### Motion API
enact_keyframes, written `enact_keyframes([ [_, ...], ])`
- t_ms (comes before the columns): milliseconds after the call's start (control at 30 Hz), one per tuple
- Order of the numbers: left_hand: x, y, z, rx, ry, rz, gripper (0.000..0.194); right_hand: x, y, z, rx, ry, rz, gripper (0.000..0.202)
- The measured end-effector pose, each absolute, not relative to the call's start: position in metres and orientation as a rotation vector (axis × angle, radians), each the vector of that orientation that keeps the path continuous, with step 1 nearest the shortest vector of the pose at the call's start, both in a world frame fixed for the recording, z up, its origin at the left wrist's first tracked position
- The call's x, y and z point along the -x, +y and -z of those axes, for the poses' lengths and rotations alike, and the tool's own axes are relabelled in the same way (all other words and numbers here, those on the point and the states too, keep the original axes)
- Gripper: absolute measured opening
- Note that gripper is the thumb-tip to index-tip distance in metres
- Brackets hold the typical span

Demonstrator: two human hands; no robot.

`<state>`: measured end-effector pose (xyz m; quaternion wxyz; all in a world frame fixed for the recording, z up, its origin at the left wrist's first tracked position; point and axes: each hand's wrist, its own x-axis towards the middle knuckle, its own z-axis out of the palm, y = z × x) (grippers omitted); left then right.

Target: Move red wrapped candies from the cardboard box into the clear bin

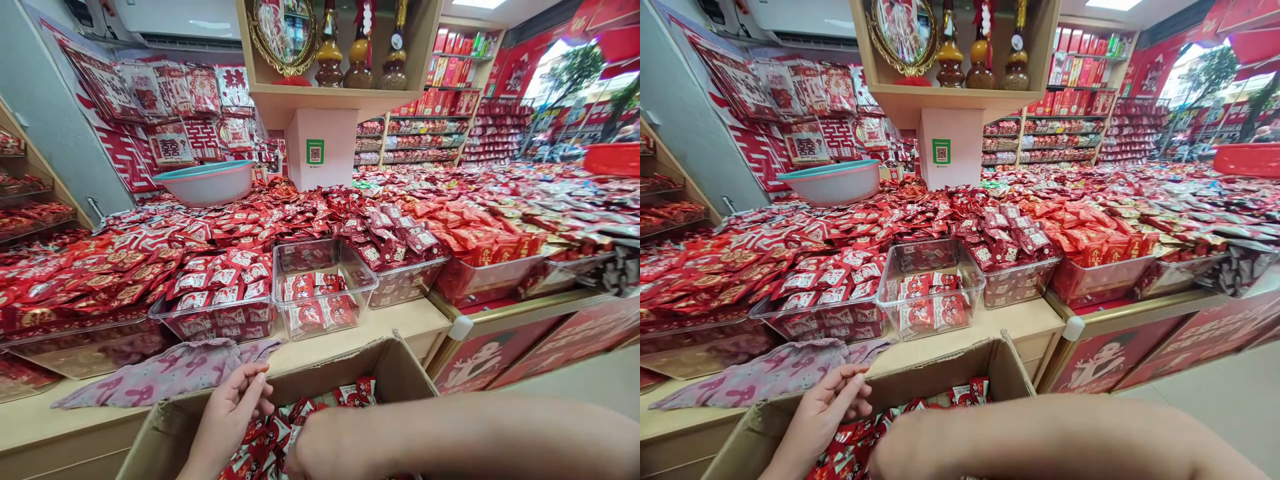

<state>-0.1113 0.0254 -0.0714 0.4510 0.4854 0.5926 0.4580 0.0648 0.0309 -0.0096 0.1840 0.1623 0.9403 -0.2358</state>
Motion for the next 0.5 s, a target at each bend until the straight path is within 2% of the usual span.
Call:
enact_keyframes([
  [100,0.112,0.027,0.073,-1.170,1.421,-1.141,0.040,-0.073,0.070,-0.058,-0.362,2.866,0.954,0.020],
  [200,0.115,0.029,0.077,-1.119,1.419,-1.139,0.040,-0.071,0.134,-0.087,-0.866,3.185,0.586,0.020],
  [267,0.116,0.030,0.079,-1.093,1.424,-1.140,0.041,-0.064,0.177,-0.083,-1.208,3.095,0.269,0.020],
  [300,0.116,0.030,0.079,-1.086,1.422,-1.138,0.042,-0.060,0.196,-0.076,-1.330,2.948,0.215,0.020],
  [367,0.114,0.029,0.078,-1.075,1.433,-1.161,0.042,-0.053,0.225,-0.060,-1.458,2.643,0.261,0.022],
  [500,0.105,0.025,0.073,-1.044,1.480,-1.269,0.037,-0.049,0.254,-0.033,-1.534,2.356,0.654,0.025],
])
